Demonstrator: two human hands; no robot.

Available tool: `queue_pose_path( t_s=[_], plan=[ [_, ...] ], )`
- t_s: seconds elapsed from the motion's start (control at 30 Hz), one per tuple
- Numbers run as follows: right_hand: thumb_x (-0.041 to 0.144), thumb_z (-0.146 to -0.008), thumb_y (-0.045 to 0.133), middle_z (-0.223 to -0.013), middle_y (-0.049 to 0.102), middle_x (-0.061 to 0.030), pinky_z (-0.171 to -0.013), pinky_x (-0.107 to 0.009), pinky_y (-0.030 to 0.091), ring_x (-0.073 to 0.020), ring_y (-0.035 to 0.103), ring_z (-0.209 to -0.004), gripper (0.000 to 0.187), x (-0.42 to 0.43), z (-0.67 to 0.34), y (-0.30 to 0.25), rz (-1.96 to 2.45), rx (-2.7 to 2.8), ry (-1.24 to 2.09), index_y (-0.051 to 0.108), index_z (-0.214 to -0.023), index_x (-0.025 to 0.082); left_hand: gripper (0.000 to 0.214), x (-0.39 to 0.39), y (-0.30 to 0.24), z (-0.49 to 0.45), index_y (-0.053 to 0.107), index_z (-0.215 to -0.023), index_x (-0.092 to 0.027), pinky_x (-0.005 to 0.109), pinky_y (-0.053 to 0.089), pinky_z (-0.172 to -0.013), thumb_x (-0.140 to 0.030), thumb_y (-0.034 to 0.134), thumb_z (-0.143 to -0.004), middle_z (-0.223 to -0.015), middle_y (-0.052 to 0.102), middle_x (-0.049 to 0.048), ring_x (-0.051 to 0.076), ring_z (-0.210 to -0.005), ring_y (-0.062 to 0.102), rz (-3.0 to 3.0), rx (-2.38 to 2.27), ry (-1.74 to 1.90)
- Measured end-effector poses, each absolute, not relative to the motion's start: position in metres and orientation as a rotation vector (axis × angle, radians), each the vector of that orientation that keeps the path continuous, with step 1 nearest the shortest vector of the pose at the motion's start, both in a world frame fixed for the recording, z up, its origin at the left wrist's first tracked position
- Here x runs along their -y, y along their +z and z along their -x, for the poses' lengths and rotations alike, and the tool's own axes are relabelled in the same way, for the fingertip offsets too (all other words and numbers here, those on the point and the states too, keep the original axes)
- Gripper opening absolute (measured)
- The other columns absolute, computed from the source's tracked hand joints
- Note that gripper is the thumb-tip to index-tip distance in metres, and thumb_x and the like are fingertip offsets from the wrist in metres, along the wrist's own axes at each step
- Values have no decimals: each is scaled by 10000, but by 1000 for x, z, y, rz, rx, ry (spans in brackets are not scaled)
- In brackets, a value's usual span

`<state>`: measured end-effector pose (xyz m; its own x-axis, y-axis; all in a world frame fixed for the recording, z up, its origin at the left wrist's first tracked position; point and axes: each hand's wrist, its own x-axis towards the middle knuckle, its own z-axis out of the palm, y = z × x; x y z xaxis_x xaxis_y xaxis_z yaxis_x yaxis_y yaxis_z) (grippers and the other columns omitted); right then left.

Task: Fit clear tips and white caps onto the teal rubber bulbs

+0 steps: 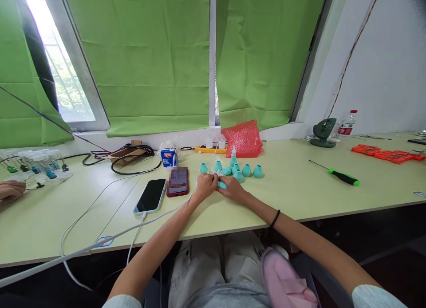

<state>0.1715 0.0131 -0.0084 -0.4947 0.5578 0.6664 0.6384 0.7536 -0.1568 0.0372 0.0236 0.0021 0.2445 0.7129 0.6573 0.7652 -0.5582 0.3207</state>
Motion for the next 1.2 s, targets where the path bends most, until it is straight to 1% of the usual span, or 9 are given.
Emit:
queue_pose_path(
  t_s=[0.1,0.23,0.37,0.5,0.6,0.77,1.0,1.1,1.2],
  plan=[
    [299,-764,521,-688,615,-59,-554,-260,397,-172,570,-640,150,-13,-172,-11,912,2226,-183,516,-755,150,461,-28,1,-38,448,-397,-147,231,303,-451,-277,375,-833,-376,432,-16,87,-394,436,2450,1543,-1236],
    [339,-806,467,-717,617,-64,-577,-271,412,-175,575,-672,196,-13,-172,-12,877,2207,-236,518,-795,150,338,-37,1,-38,524,-625,-105,200,390,-465,-357,431,-830,-513,482,-51,58,-442,457,2520,1640,-1234],
    [372,-825,424,-773,609,-72,-647,-299,437,-183,571,-737,221,-14,-175,-6,758,2036,-301,508,-828,168,335,-43,3,-33,528,-680,-103,192,385,-448,-352,386,-853,-539,491,-42,51,-434,445,2557,1700,-1227],
    [347,-788,470,-718,575,-49,-625,-298,433,-178,547,-680,172,-14,-181,2,819,1870,-263,475,-830,181,446,-39,6,-28,532,-655,-117,231,364,-504,-363,240,-885,-546,502,12,119,-533,517,2550,1694,-1160],
    [282,-770,447,-806,558,-57,-662,-303,427,-182,532,-737,164,-14,-186,4,841,1868,-196,446,-898,178,358,-35,5,-27,529,-788,-139,262,366,-571,-372,270,-871,-620,533,47,183,-653,556,2563,1663,-1048],
    [259,-780,404,-897,515,-73,-733,-328,412,-191,497,-839,205,-19,-187,4,903,1766,-149,411,-969,178,240,-35,-3,-28,436,-1003,-178,306,396,-678,-340,336,-857,-890,527,76,204,-801,546,2588,1597,-893],
    [313,-754,447,-886,500,-65,-746,-324,395,-187,468,-857,195,-21,-193,13,908,1529,-256,459,-899,183,272,-32,-9,-34,413,-1052,-168,361,379,-782,-307,430,-819,-999,436,95,232,-937,453,2560,1471,-853],
    [318,-738,411,-831,511,-57,-709,-307,388,-175,477,-781,183,-23,-202,18,998,1419,-283,461,-843,175,264,-33,-9,-34,427,-1053,-167,373,382,-784,-310,398,-832,-985,434,95,230,-932,435,2551,1438,-859],
    [294,-691,403,-767,535,-39,-710,-299,363,-164,484,-717,154,-25,-214,23,1175,1330,-315,466,-768,176,245,-33,-8,-33,504,-949,-165,396,385,-773,-291,313,-861,-939,447,95,229,-891,438,2547,1412,-853]
  ],
)
